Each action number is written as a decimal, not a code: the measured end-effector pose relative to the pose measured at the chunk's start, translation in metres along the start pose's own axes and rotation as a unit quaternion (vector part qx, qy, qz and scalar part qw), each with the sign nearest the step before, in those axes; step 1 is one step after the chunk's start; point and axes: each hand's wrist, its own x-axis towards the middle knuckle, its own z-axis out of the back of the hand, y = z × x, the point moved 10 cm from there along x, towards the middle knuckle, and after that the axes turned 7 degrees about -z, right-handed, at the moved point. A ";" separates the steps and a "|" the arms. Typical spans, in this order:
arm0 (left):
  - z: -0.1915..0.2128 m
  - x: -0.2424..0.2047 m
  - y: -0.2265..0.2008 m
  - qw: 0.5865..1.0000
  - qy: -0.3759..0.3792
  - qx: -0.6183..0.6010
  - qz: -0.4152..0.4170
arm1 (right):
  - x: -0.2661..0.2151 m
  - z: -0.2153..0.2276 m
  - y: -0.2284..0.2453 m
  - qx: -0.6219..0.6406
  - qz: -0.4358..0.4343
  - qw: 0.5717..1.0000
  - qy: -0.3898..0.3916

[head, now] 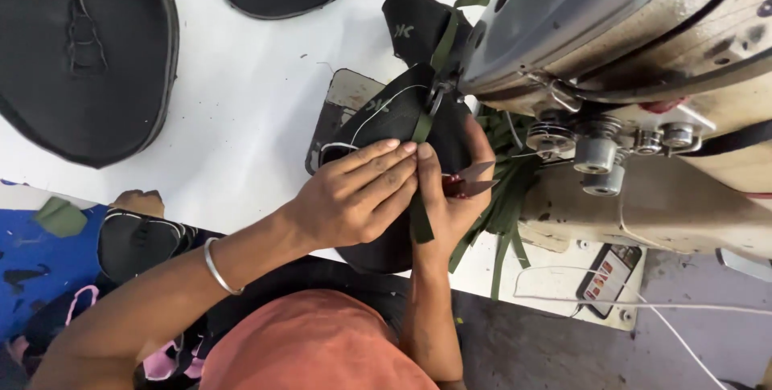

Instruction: The person uses a sewing machine to stitch a green strap onto the upper part of black sandals. They repeatedly guide the sandals under the needle, sew sections of the strap, and then cut the thread with scissors before moving on to the next sandal.

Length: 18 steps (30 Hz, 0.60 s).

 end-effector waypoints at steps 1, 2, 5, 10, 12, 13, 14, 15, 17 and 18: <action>0.000 -0.002 0.001 1.000 0.000 0.001 0.002 | 0.000 -0.001 0.001 0.000 0.000 1.000 0.002; -0.001 -0.003 0.000 1.000 0.004 0.002 -0.007 | 0.001 -0.003 -0.001 0.021 -0.011 1.000 0.008; -0.004 -0.006 -0.008 0.999 0.029 -0.025 -0.035 | 0.003 -0.001 -0.011 0.035 -0.028 0.999 0.010; -0.004 0.013 0.032 0.965 0.120 -0.223 0.069 | 0.003 0.002 -0.009 0.049 -0.017 0.999 0.006; 0.014 0.022 0.094 0.970 0.013 -0.123 0.211 | 0.002 0.000 -0.013 0.051 -0.046 0.998 0.007; -0.004 0.018 0.107 0.970 0.013 -0.123 0.211 | 0.005 0.005 -0.014 0.051 -0.046 0.998 0.006; -0.027 0.014 0.118 0.965 0.027 -0.158 0.210 | 0.008 0.009 -0.014 0.013 -0.044 0.999 0.007; -0.050 0.011 0.129 0.958 0.042 -0.193 0.208 | 0.012 0.013 -0.014 -0.025 -0.042 0.999 0.008; -0.059 0.001 0.123 0.930 0.044 -0.268 0.249 | 0.039 0.029 -0.010 -0.043 -0.019 0.997 0.067; -0.070 -0.005 0.120 0.893 0.047 -0.344 0.285 | 0.051 0.033 -0.006 -0.062 0.004 0.990 0.123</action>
